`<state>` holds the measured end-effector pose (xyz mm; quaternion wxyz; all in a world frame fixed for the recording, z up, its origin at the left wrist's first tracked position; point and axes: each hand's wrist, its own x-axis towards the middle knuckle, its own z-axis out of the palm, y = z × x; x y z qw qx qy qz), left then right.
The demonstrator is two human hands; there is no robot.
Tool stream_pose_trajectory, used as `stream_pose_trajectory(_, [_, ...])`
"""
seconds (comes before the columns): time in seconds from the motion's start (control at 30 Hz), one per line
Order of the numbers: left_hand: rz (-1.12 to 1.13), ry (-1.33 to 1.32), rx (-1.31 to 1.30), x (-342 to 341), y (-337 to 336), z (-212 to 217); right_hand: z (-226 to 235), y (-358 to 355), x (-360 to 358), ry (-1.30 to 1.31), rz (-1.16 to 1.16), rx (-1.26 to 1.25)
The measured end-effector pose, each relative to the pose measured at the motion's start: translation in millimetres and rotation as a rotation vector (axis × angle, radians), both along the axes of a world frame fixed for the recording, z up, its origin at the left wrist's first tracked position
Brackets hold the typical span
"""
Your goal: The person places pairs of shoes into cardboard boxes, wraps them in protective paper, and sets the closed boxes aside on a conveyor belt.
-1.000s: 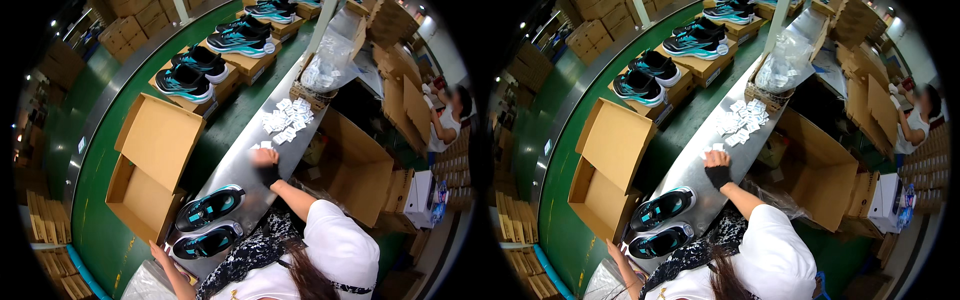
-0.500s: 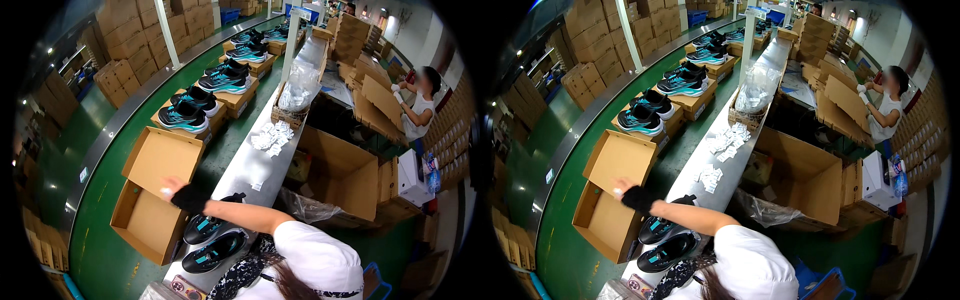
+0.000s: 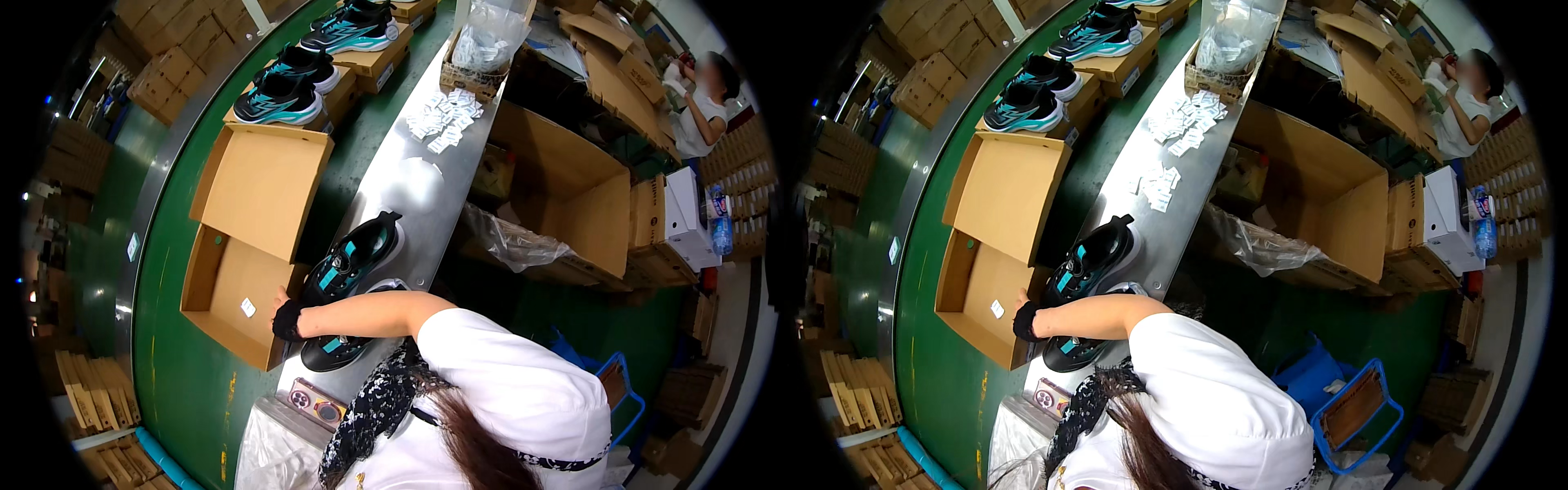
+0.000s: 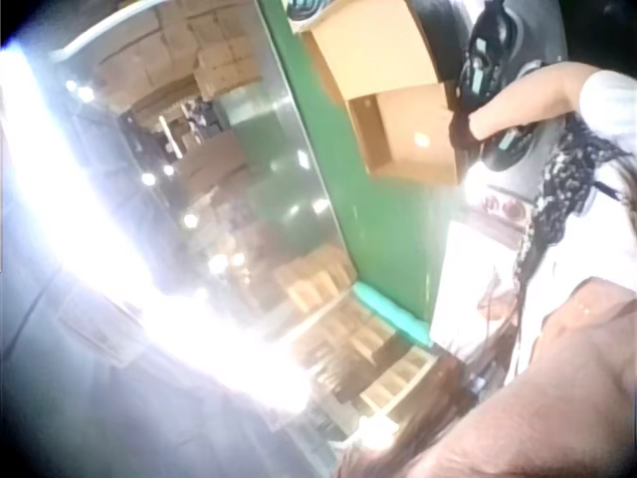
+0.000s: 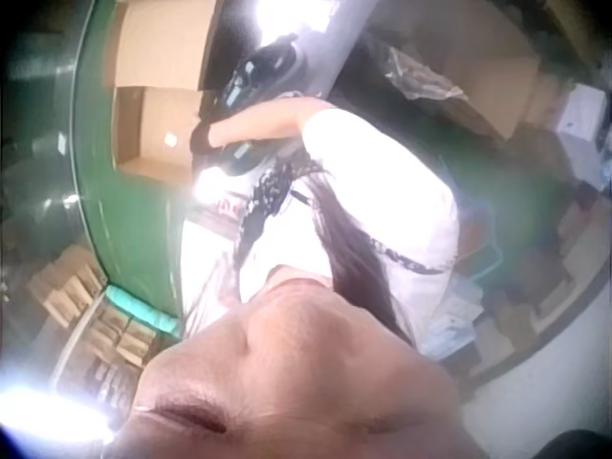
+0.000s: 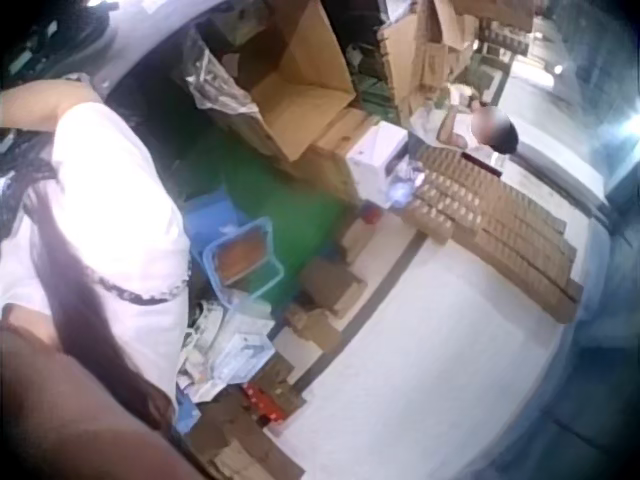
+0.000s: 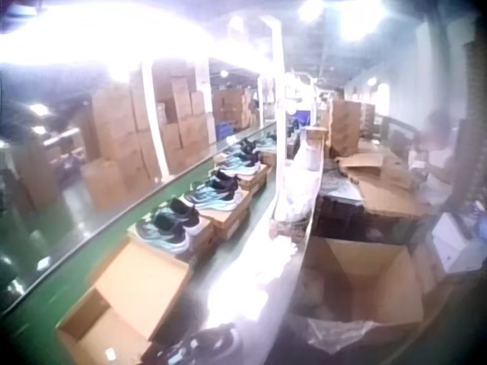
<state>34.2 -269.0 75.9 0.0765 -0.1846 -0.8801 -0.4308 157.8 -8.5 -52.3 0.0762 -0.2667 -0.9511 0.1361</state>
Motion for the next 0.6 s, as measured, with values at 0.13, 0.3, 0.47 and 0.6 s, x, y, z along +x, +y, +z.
stream_pose_trajectory(0.13, [-0.042, 0.202, -0.035, -11.4, 8.9, 43.5, 26.4, -2.7, 12.1, -0.14, 0.044, -0.177])
stream_pose_trajectory(0.3, [-0.139, 0.545, -0.134, -11.8, 44.3, 96.3, 52.7, 2.4, 15.7, -0.075, 0.408, -0.447])
stream_pose_trajectory(0.47, [-0.295, 1.059, -0.458, 4.0, 104.1, 129.5, 162.0, -20.7, 11.7, 0.888, 0.527, -0.962])
stream_pose_trajectory(0.6, [-0.541, -0.095, 0.345, 51.2, 216.7, 115.9, 160.4, 34.1, -0.2, 1.27, 0.059, -0.883])
